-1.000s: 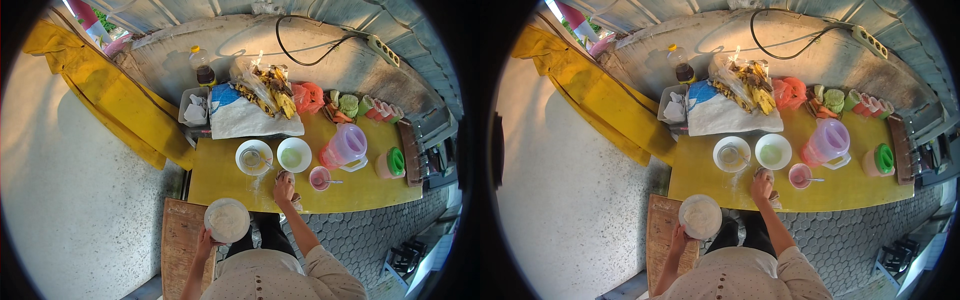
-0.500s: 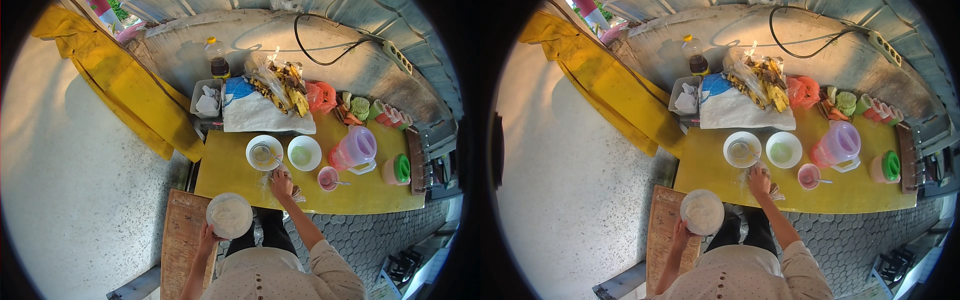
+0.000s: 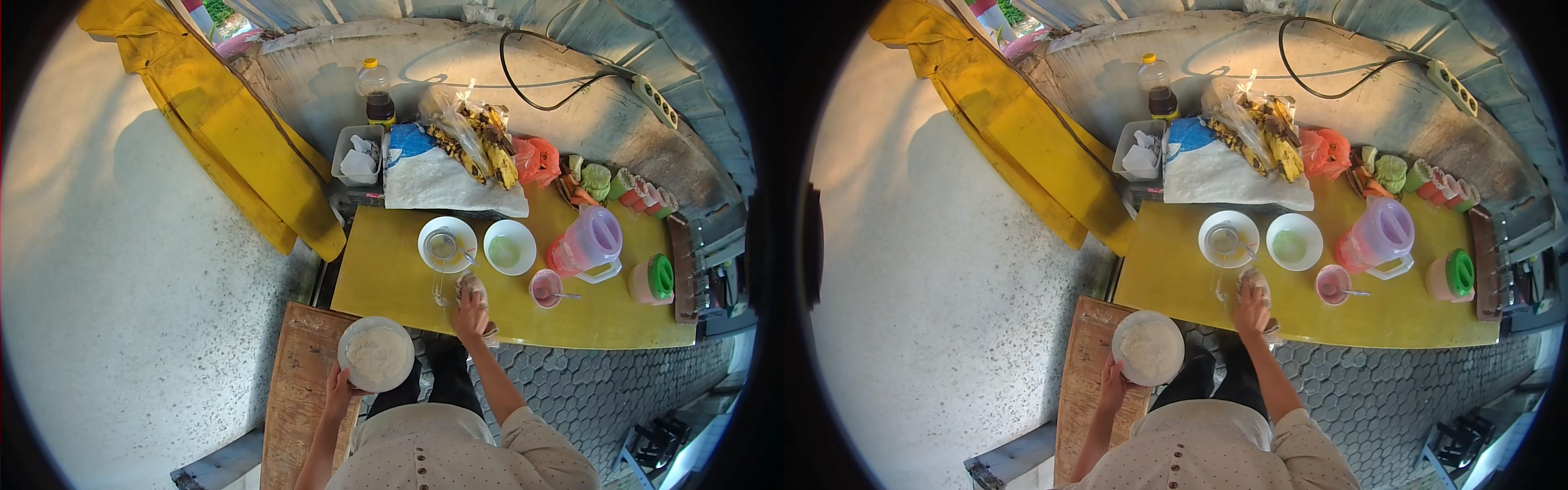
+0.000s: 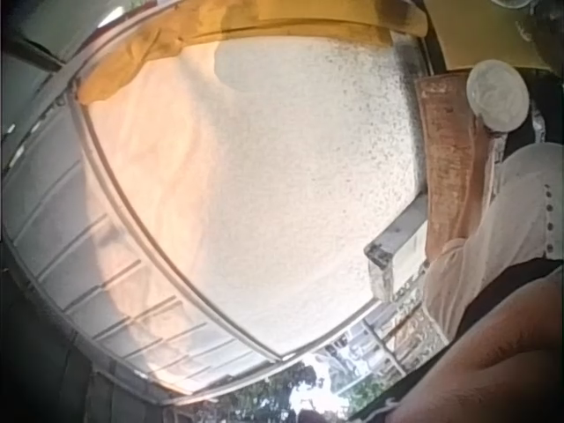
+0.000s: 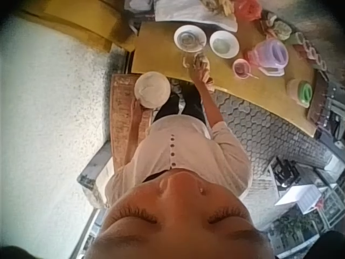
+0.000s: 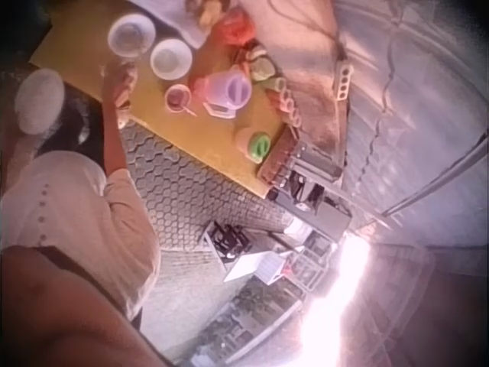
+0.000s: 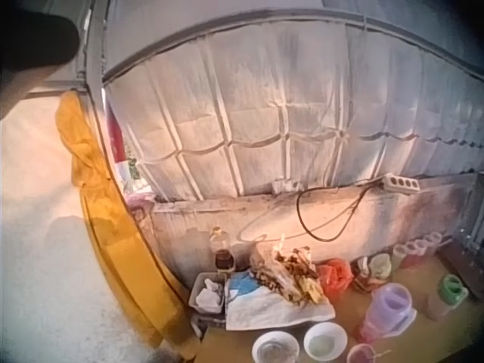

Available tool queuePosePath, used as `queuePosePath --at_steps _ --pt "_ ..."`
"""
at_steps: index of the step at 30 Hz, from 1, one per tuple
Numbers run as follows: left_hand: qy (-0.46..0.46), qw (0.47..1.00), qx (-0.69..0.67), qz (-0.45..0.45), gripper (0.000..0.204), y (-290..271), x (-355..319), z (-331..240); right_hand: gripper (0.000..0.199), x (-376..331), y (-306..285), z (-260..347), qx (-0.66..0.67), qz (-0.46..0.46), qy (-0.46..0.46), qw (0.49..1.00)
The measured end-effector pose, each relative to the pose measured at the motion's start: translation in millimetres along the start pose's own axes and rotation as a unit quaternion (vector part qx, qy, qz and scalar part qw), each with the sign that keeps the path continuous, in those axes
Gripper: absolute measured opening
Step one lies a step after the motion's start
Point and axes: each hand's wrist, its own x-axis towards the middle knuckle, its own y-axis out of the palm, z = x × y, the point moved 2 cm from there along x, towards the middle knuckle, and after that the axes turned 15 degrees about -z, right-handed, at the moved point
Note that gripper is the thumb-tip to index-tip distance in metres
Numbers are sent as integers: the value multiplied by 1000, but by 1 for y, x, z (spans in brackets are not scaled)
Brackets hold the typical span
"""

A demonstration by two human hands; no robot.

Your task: The recorder cleans glasses and prepares multiple drinks and food ingredients at a stall.

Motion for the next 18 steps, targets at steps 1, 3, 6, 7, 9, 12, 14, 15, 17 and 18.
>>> queuePosePath --at_steps 1,3,6,7,9,12,14,15,17,18 --pt "-1 1000 4 5 40 -2 -2 0 50 -10 11 18 26 6 -17 999" --pt "-3 1000 1 -1 39 -10 -6 1 46 -36 22 65 83 51 -64 993" --pt "-7 1000 8 6 39 -23 -6 1 45 -56 6 78 133 47 -100 985" --pt "-6 1000 11 10 39 -26 -5 2 45 -59 -3 71 154 11 -110 982" --pt "6 1000 -12 -12 39 -42 -5 6 45 -43 -45 44 113 69 1 991" --pt "9 1000 24 12 40 -59 2 13 47 -26 -51 -32 105 -84 103 986" --pt "-7 1000 14 9 40 -59 -2 6 44 -18 -46 -42 0 -67 203 977" --pt "-21 1000 1 11 39 -53 -4 1 45 -24 -31 -31 -28 -119 101 987" --pt "-11 1000 15 7 40 -52 -9 -6 48 -36 3 32 55 -96 69 991" --pt "-3 1000 27 4 40 -51 -11 -8 41 -45 18 69 109 -65 58 990"
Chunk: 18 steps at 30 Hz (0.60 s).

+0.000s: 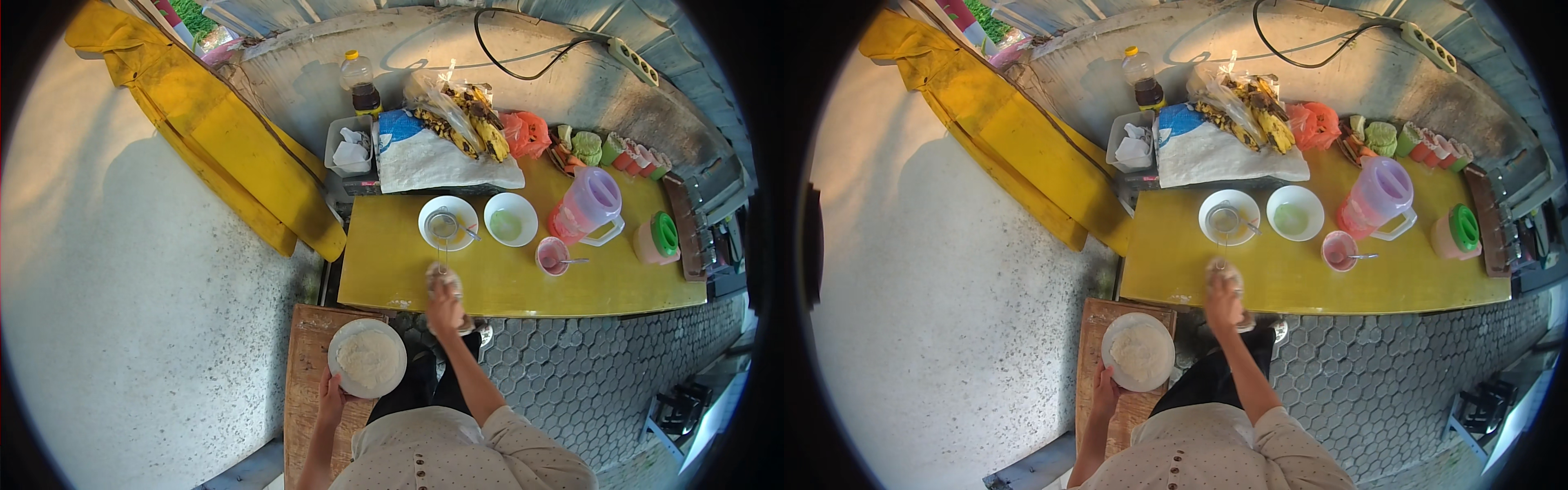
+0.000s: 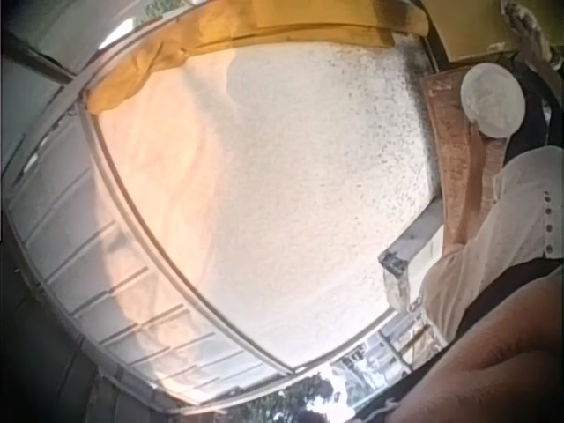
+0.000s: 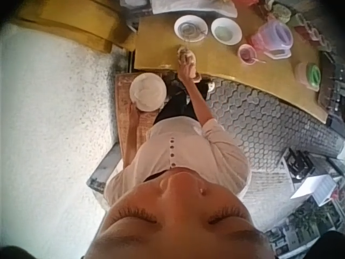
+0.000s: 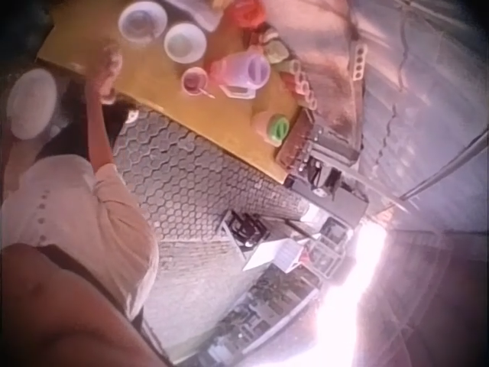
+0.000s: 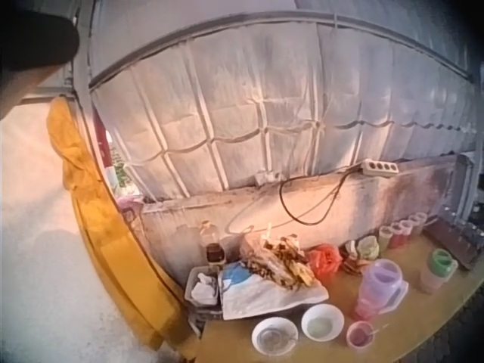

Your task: The recorder cleans glasses and prepares multiple drinks and food ingredients at a stall.

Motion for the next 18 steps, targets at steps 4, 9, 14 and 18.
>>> queuePosePath --at_steps 4,9,14,18 --pt "24 1000 -6 0 40 -14 -11 -8 40 -57 38 78 103 230 -137 958" --pt "33 998 -4 -47 42 -44 -25 -14 43 -25 -48 42 52 48 76 995" --pt "39 998 7 -49 42 -51 -33 -19 48 -15 -17 -14 -116 -44 65 990" --pt "48 997 -1 -57 43 -46 -39 -25 47 -50 73 99 80 124 -128 981"
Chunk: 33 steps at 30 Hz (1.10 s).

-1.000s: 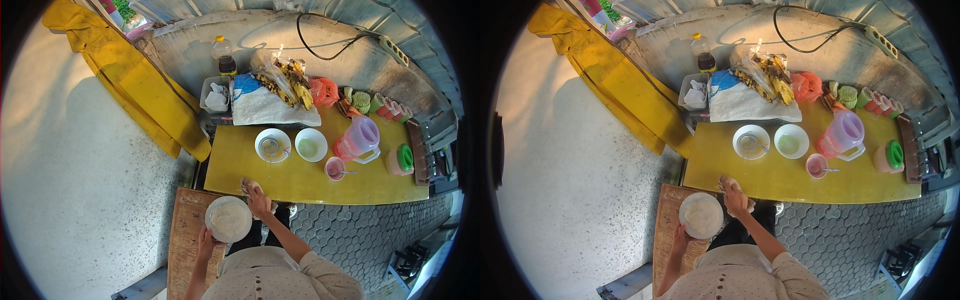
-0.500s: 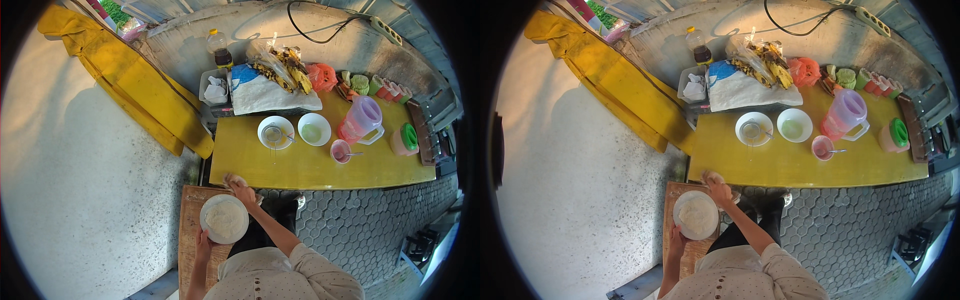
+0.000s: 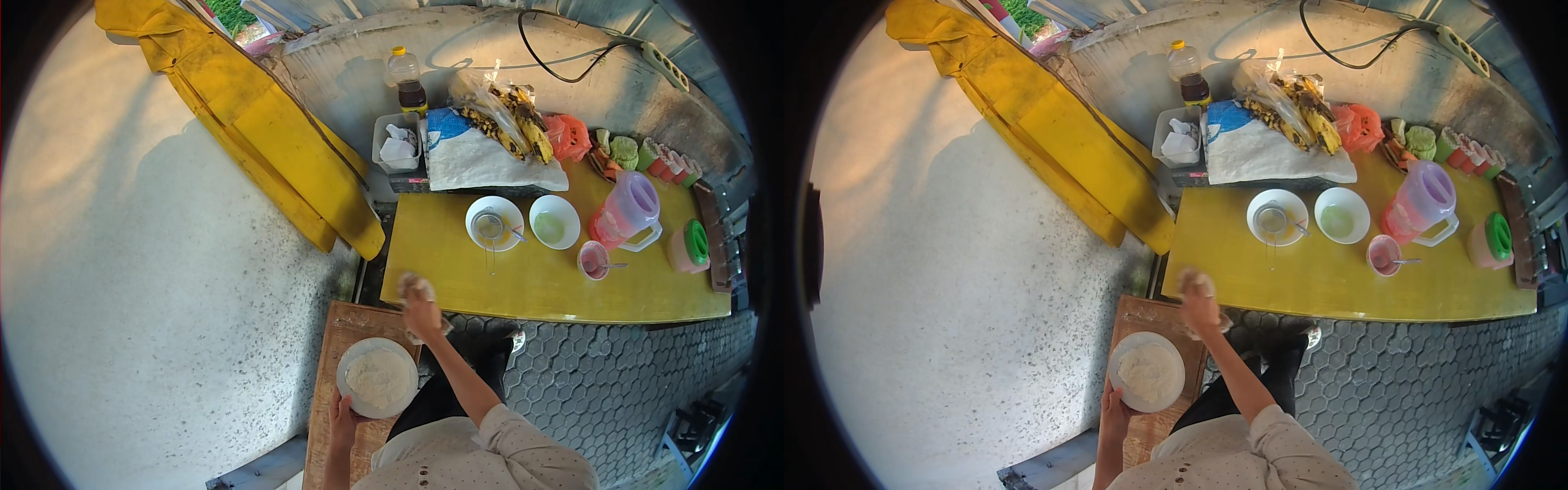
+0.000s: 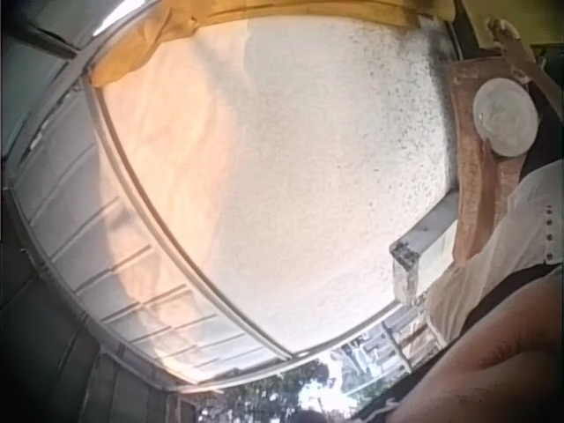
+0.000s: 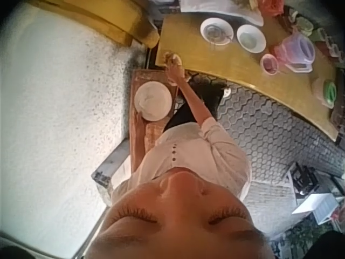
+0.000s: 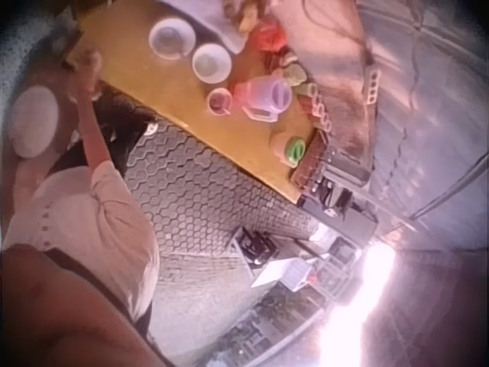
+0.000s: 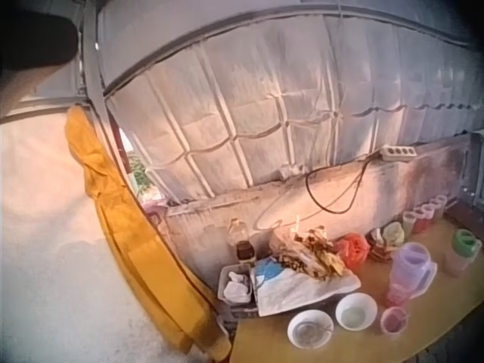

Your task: The recorder cleans glasses and prepares multiple drinks and food ingredients at a stall.

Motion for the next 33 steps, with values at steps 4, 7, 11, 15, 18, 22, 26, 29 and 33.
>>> queuePosePath --at_steps 4,7,11,15,18,22,26,29,33 --pt "18 999 -13 -48 42 -18 -3 -6 42 53 20 48 165 81 -37 982" --pt "32 996 -39 -79 43 -26 -9 -8 32 120 -21 40 81 -90 96 988" --pt "24 995 -35 -90 49 -19 -4 -1 35 121 43 2 -101 24 -5 995" --pt "21 994 -35 -106 48 -21 2 -3 37 22 82 72 63 371 -175 910" --pt "51 991 -20 -124 48 -26 14 2 35 -16 18 66 237 321 -77 914" --pt "59 992 -33 -102 47 -4 25 -1 35 -28 -118 -54 82 25 115 990" --pt "31 996 -32 -74 42 23 33 0 38 -16 -215 -164 -183 -237 271 915" --pt "9 1000 -19 -22 41 37 41 11 41 10 -185 -210 -269 -219 208 915" --pt "28 999 -17 -22 42 56 49 22 44 16 -81 -102 -88 12 135 987"
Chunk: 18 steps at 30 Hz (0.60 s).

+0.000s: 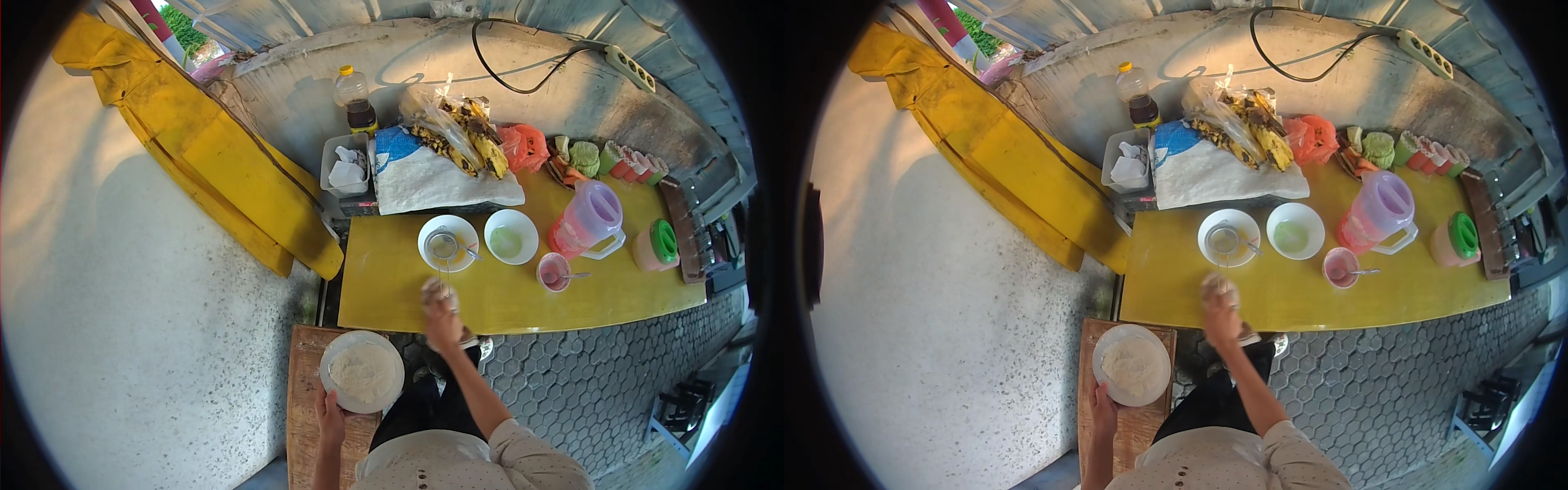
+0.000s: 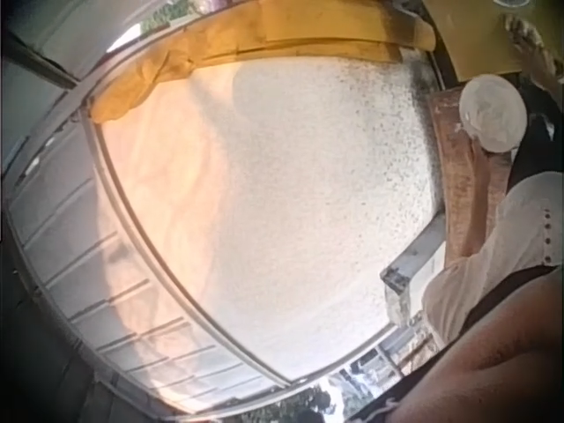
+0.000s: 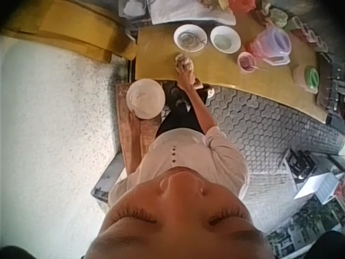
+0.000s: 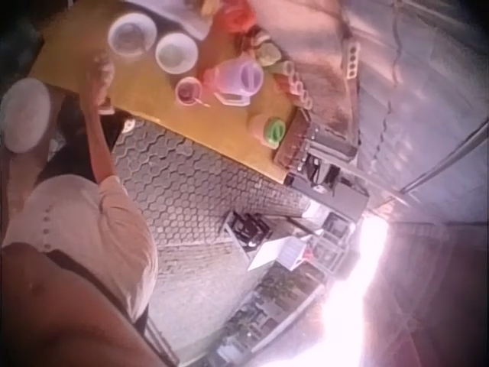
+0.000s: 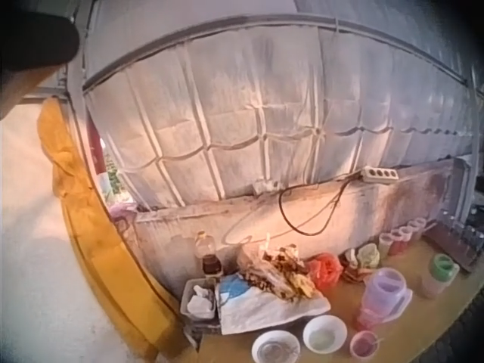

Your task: The recorder cleans glasses and prepares multiple drinks and food ingredients at a stall.

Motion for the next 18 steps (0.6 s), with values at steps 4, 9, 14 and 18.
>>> queuePosePath --at_steps 4,9,14,18 --pt "19 1000 -4 4 43 17 -11 -16 38 -28 35 79 121 164 -115 972" --pt "34 997 -17 -64 40 -8 -27 -29 39 41 18 119 170 -42 -30 984" --pt "43 990 -22 -134 45 -15 -37 -12 42 101 109 124 11 -27 -8 1000" --pt "27 981 -57 -186 40 -38 -45 -15 34 79 140 197 259 452 -252 815"
